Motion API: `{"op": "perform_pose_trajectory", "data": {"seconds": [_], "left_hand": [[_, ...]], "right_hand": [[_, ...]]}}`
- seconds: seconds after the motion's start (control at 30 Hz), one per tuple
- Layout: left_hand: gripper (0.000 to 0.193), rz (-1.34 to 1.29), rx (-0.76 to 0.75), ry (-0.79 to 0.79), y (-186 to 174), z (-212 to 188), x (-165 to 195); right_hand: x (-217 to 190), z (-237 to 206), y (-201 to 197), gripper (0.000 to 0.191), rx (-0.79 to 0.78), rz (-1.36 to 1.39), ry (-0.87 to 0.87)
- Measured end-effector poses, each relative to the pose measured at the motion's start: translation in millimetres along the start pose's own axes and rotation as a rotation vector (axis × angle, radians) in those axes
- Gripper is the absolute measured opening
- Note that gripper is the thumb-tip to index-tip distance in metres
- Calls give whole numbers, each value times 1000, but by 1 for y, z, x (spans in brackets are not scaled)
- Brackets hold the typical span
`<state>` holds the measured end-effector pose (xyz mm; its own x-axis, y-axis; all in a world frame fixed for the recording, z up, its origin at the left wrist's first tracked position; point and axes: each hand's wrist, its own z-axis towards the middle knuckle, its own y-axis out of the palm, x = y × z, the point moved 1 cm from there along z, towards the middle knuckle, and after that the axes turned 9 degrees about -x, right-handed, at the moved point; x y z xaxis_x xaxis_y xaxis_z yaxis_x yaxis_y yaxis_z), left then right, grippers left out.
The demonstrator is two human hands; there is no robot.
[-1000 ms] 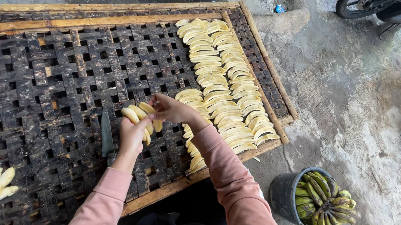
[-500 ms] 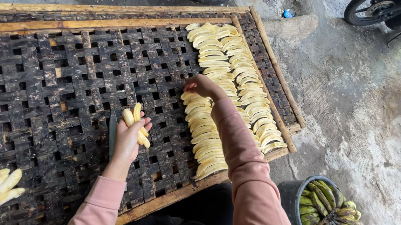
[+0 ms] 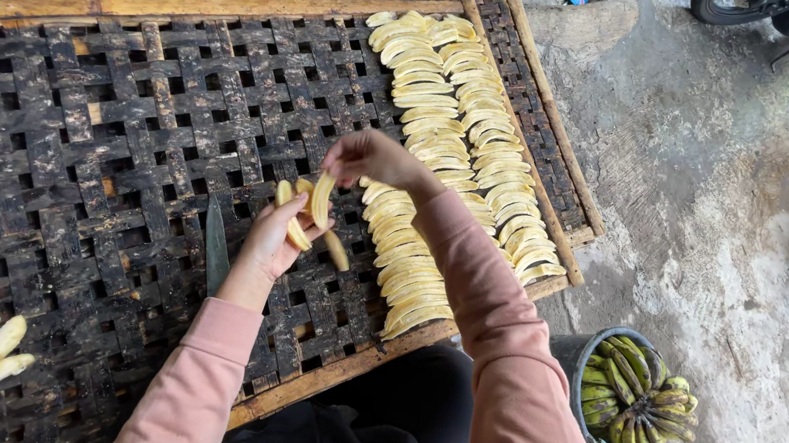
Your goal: The person sits on the ground beside a woven bamboo drying tray and places peeled banana halves one at a time onto the tray, arranging them in neat rows alongside already laid-out pieces. They pick pieces from a pile on the tray and from a nearby basket of peeled bananas, occasionally repositioning pieces to align the rows.
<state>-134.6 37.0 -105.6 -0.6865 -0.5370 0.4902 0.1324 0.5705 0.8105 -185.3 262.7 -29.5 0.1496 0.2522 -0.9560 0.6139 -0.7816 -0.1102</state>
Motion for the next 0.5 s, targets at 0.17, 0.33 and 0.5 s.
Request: {"op": "perform_pose_trajectory", "data": {"seconds": [0.17, 0.33, 0.5], "left_hand": [[36, 87, 95, 40, -11, -5, 4], [35, 142, 147, 86, -10, -22, 7], [28, 171, 164, 149, -9, -22, 2]], "right_hand": [[51, -7, -62, 15, 426, -161, 123], [73, -26, -73, 17, 683, -682, 213], [52, -40, -8, 33, 762, -1125, 37]]}}
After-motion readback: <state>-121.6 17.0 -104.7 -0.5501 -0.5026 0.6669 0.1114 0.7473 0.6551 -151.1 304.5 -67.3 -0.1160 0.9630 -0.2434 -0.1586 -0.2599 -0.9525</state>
